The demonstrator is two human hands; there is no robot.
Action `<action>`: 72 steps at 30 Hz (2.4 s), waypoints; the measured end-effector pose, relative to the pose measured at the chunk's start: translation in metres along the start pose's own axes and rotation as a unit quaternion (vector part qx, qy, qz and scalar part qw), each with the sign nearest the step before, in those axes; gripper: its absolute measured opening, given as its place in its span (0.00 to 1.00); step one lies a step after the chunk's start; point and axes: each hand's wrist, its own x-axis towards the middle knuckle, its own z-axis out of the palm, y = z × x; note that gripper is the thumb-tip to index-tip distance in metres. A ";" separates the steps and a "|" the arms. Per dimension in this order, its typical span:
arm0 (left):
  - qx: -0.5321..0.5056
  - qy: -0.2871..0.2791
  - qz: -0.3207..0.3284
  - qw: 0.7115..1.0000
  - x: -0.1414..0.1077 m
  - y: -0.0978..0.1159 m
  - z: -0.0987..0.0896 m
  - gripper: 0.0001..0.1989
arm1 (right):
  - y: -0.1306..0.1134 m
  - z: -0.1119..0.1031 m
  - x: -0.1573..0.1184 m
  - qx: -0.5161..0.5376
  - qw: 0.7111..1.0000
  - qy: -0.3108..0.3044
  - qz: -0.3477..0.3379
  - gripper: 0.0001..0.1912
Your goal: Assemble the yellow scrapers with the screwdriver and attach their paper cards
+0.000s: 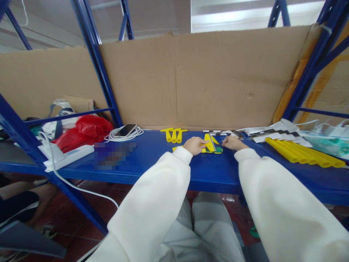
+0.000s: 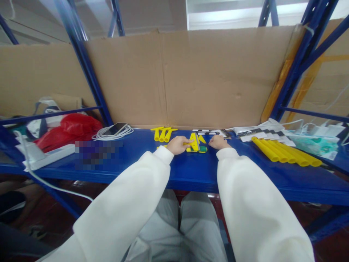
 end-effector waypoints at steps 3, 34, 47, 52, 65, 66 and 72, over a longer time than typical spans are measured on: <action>0.004 -0.001 0.002 1.000 0.000 0.001 0.000 0.20 | -0.013 -0.005 -0.005 0.083 0.996 0.002 0.013 0.06; 0.066 0.004 0.047 0.997 -0.003 0.009 -0.001 0.18 | -0.061 0.008 -0.021 0.396 0.915 0.067 -0.031 0.09; 0.007 0.083 -0.039 0.996 0.003 0.001 0.000 0.19 | -0.074 -0.014 -0.043 0.464 0.875 -0.132 -0.043 0.10; 0.014 0.067 -0.028 0.997 0.000 0.001 0.000 0.26 | -0.079 -0.014 -0.047 0.458 0.879 -0.131 -0.033 0.07; 0.071 0.028 -0.058 0.995 -0.001 0.000 -0.001 0.30 | -0.079 -0.013 -0.045 0.440 0.888 -0.126 -0.035 0.11; 0.071 0.029 -0.058 0.995 -0.001 0.000 -0.001 0.31 | -0.079 -0.013 -0.045 0.440 0.888 -0.128 -0.035 0.11; 0.064 0.046 -0.068 0.995 -0.002 0.001 -0.002 0.30 | -0.075 -0.009 -0.040 0.460 0.878 -0.117 -0.058 0.15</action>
